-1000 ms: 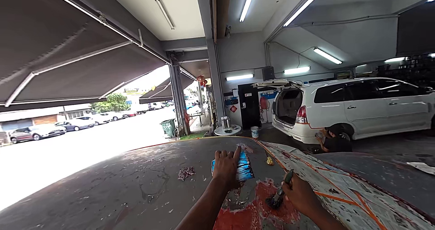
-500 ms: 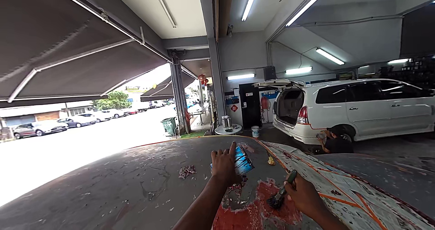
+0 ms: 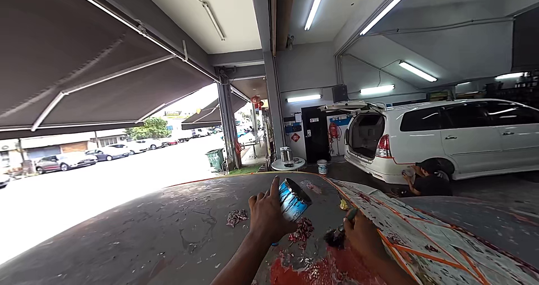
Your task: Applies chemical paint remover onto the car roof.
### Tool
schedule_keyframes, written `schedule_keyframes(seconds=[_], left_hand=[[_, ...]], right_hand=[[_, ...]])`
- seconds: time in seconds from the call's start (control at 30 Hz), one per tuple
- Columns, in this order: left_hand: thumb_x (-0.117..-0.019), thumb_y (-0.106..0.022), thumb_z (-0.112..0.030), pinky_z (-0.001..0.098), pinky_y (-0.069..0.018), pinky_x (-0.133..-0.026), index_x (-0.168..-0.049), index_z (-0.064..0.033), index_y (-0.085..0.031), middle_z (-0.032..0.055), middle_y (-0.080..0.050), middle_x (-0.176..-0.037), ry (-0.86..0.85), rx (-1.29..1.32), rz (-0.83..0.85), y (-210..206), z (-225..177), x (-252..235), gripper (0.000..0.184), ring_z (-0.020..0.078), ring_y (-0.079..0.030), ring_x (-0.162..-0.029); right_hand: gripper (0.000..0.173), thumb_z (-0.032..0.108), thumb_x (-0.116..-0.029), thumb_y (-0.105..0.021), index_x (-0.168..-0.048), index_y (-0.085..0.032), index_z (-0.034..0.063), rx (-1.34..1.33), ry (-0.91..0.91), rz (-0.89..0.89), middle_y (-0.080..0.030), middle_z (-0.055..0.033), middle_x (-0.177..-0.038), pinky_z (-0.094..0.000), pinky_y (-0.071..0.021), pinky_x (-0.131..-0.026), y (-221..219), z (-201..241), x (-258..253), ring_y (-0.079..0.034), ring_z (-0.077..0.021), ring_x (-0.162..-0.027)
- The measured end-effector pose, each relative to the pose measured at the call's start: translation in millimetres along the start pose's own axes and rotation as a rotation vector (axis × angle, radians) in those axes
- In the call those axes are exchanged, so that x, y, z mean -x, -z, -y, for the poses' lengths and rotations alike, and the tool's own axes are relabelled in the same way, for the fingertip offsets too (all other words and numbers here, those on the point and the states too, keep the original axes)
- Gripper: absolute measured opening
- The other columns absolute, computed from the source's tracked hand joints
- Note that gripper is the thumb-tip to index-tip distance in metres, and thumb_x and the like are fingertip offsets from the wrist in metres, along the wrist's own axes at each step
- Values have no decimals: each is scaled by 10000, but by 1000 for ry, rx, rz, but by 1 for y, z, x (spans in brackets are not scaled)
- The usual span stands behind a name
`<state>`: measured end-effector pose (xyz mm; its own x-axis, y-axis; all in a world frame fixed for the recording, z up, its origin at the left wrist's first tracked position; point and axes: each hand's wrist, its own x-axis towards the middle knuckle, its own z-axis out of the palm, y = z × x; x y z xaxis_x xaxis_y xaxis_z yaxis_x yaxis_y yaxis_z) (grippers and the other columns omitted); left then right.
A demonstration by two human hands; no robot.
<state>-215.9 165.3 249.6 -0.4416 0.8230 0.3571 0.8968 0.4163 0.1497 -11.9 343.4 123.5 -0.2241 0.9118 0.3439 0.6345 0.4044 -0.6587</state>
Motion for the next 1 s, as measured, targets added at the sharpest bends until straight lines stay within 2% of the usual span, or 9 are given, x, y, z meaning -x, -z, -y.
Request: schedule_keyframes(seconds=[0.07,0.17,0.3,0.4,0.6,0.67,0.73,0.87,1.0], left_hand=[[-526,-866,-644,482,-359,-1133,-1648,-252,-160,-8,-674,-1302,-5,8,-12,8,9,7,1383,197,-603,-1216],[-541,-886,-627,498,-342,-1146,-1649,-242,-156,14,-667,-1302,-7,34,-27,19,25,18,1382,210,-596,-1222],[-540,-890,-629,491,-350,-1141,-1649,-237,-151,8,-666,-1302,-16,45,-70,25,40,25,1389,202,-602,-1214],[-528,-886,-642,487,-351,-1143,-1647,-232,-157,0,-676,-1278,-31,55,-89,25,40,27,1397,190,-611,-1197],[-524,-882,-651,493,-353,-1144,-1648,-223,-146,0,-669,-1298,-40,68,-75,24,32,39,1410,179,-611,-1203],[-525,-887,-653,489,-347,-1148,-1649,-220,-145,3,-670,-1291,-48,64,-79,24,28,42,1414,186,-610,-1199],[-519,-888,-657,483,-346,-1148,-1648,-228,-146,-7,-667,-1289,-57,56,-87,24,26,45,1418,183,-607,-1194],[-507,-906,-634,493,-341,-1154,-1644,-242,-165,-15,-665,-1296,-90,83,-131,23,30,49,1412,172,-605,-1201],[-499,-903,-642,496,-350,-1145,-1645,-237,-169,-15,-673,-1275,-108,114,-149,17,30,51,1420,176,-613,-1183]], right_hand=[[463,271,-1013,-574,-1384,-540,-5,81,-99,-2,-714,-207,-1088,-536,-549,-916,14,-8,-9,-703,-367,-1047],[447,274,-987,-587,-1340,-558,2,173,-161,55,-715,-197,-1059,-535,-559,-878,44,-20,0,-711,-359,-1021],[315,264,-981,-607,-1169,-610,11,55,-69,169,-707,-147,-872,-507,-593,-730,67,-26,34,-724,-299,-757],[272,260,-985,-602,-1157,-617,50,-80,33,163,-697,-102,-814,-473,-601,-687,56,-20,38,-708,-253,-681],[278,237,-1039,-568,-1225,-586,32,-260,-15,48,-713,-105,-882,-440,-616,-709,17,13,-2,-725,-233,-725],[333,251,-1038,-566,-1275,-572,17,-200,-50,115,-718,-137,-938,-464,-608,-774,3,12,-15,-733,-262,-783],[326,262,-1038,-560,-1274,-567,36,-173,-55,203,-718,-122,-924,-436,-618,-726,3,10,-14,-730,-241,-734],[260,247,-1026,-569,-1212,-584,66,-167,-3,331,-708,-104,-912,-415,-629,-680,42,-6,14,-722,-220,-692],[223,219,-1012,-583,-1168,-588,59,-133,-38,315,-700,-95,-841,-400,-622,-640,80,-48,29,-709,-212,-639]])
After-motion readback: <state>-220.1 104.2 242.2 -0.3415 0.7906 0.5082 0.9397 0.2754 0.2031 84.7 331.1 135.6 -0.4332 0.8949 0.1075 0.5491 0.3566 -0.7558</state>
